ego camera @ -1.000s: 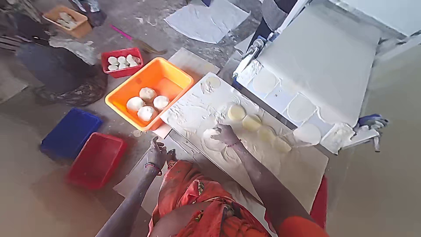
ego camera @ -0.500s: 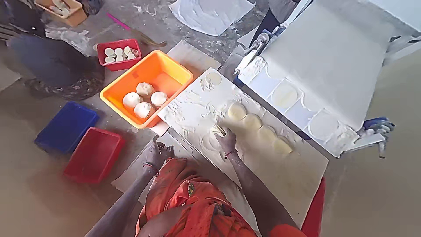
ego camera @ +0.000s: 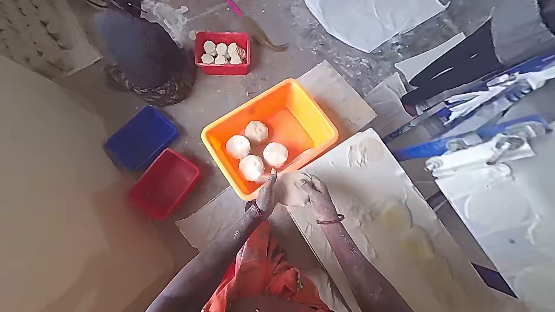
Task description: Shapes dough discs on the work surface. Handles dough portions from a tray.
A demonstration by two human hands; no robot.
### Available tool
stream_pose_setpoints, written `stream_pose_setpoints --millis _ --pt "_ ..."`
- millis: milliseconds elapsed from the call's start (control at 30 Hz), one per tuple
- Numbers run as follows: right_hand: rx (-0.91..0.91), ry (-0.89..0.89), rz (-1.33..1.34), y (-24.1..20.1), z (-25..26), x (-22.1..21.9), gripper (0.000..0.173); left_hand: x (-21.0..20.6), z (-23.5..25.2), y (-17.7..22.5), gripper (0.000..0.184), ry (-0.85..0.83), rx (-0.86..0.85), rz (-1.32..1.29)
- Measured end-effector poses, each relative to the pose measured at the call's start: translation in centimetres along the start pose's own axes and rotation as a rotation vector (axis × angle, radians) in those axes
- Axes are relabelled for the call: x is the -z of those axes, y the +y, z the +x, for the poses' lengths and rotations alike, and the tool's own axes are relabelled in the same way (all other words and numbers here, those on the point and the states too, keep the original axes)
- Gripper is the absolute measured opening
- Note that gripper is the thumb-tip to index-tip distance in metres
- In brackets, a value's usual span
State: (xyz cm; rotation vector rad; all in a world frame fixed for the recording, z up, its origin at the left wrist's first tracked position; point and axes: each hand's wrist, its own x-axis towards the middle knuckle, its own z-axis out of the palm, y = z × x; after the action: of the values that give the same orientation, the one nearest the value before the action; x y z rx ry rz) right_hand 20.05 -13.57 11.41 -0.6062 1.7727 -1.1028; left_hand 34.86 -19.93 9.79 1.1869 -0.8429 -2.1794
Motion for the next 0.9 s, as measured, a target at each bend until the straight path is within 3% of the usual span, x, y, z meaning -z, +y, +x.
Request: stream_pose_setpoints --millis 133,300,400,467,567,667,767,900 --pt "0.037 -0.051 -0.048 -0.5 8.5 -5.4 0.045 4.5 7.2 3.9 0.041 0.058 -0.131 0.464" --pt "0.178 -0.05 0.012 -1.4 18.6 -11.5 0.062 10.5 17.5 8.0 0.056 0.076 -0.317 0.654" --pt "0.14 -0.013 0.066 -0.9 22.3 -13.8 0.065 12.6 22.5 8.8 0.062 0.06 -0.448 0.728" --pt "0.107 -0.013 -0.018 0.2 24.3 -14.4 0.069 13.0 23.6 9.5 0.064 0.075 -0.362 0.911" --pt "0.017 -0.057 -0.303 0.3 24.7 -14.2 0.07 12.9 23.7 10.4 0.059 0.11 -0.174 1.17" --pt "0.014 -0.027 -0.353 0.1 24.4 -13.8 0.063 12.7 21.8 11.5 0.04 0.211 -0.218 1.188" --pt "0.139 0.023 -0.318 -0.5 22.1 -12.1 0.053 12.6 19.7 11.7 0.031 0.344 -0.304 1.197" --pt "0.429 0.108 -0.312 0.1 13.3 -7.7 0.035 11.4 16.8 9.7 0.027 0.363 -0.384 1.243"
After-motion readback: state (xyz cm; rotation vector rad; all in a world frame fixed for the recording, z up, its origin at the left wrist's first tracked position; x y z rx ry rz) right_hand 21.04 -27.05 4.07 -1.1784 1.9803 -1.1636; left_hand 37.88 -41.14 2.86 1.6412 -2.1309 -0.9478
